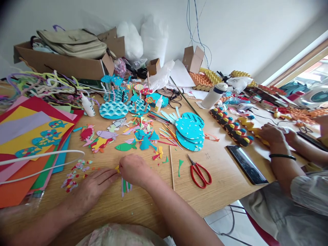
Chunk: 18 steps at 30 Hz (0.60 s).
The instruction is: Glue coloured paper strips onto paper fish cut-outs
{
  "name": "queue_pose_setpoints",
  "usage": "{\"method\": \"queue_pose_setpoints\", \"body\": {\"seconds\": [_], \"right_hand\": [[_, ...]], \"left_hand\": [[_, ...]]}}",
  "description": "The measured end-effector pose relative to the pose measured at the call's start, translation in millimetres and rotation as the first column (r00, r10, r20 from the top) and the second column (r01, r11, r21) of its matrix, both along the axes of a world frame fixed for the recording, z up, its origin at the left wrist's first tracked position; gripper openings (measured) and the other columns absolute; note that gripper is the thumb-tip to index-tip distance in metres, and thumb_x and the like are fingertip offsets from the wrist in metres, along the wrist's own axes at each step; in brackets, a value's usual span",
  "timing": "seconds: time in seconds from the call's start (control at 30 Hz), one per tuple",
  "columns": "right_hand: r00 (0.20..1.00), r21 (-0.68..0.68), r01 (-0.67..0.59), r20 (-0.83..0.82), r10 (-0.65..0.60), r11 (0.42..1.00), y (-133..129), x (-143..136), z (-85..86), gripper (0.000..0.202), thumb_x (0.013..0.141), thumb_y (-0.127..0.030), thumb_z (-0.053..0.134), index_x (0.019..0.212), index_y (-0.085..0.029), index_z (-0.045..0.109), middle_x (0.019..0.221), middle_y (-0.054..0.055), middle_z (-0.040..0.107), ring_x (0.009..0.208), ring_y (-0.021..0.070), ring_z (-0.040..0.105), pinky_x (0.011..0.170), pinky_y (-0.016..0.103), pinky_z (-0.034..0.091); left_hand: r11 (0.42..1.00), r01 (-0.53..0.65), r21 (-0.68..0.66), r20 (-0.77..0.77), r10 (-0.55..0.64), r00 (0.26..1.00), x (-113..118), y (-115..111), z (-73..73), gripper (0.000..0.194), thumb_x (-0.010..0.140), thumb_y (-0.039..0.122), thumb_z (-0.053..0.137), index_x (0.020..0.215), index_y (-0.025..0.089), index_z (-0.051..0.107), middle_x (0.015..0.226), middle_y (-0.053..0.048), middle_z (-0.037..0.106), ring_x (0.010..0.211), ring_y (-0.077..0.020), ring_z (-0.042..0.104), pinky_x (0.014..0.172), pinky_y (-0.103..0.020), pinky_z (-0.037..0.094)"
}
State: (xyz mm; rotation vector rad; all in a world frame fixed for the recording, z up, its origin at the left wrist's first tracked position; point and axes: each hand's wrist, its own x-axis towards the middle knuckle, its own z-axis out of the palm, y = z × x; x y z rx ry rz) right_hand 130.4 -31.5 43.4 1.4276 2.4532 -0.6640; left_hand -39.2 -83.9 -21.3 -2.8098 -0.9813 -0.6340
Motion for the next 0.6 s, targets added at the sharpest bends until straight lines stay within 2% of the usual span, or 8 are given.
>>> {"method": "queue_pose_setpoints", "body": {"seconds": [0.23,0.37,0.5,0.6], "right_hand": [[1.000,0.026,0.024,0.012,-0.024,0.999,-2.0,-4.1,-3.5,0.025,0.075,-0.016,0.044,0.081,-0.014,0.068,0.082,0.011,0.068,0.073,0.0206,0.062,0.053,0.025,0.036],[0.998,0.075,0.058,-0.027,-0.056,0.996,-0.3,2.1,1.6,0.026,0.080,-0.017,0.039,0.084,-0.017,0.065,0.082,0.007,0.068,0.075,0.0175,0.061,0.055,0.024,0.035],[0.990,0.083,0.046,-0.138,-0.034,0.996,-0.6,8.2,2.0,0.019,0.077,-0.016,0.046,0.086,-0.019,0.063,0.087,0.003,0.065,0.078,0.0148,0.059,0.058,0.021,0.035],[0.989,0.058,0.026,-0.148,-0.017,0.998,-1.7,10.8,0.8,0.018,0.077,-0.014,0.048,0.085,-0.019,0.063,0.085,0.002,0.064,0.076,0.0133,0.058,0.059,0.020,0.034]], "left_hand": [[1.000,0.005,-0.001,0.009,-0.005,1.000,-0.3,0.6,0.2,0.040,0.088,0.003,0.021,0.109,0.015,0.053,0.099,-0.004,0.063,0.090,-0.0162,0.056,0.076,-0.030,0.049],[1.000,0.001,0.027,0.024,-0.001,1.000,-1.0,0.0,-1.0,0.040,0.087,0.002,0.020,0.104,0.012,0.055,0.098,-0.006,0.063,0.090,-0.0164,0.056,0.077,-0.031,0.049],[1.000,-0.008,0.006,0.025,0.007,1.000,-0.5,-1.0,-0.4,0.040,0.086,0.001,0.021,0.102,0.013,0.056,0.098,-0.006,0.063,0.090,-0.0166,0.056,0.077,-0.031,0.050],[1.000,-0.007,0.001,0.016,0.007,1.000,0.1,-1.0,-1.0,0.040,0.086,0.001,0.023,0.103,0.013,0.056,0.098,-0.006,0.063,0.091,-0.0171,0.056,0.077,-0.031,0.050]]}}
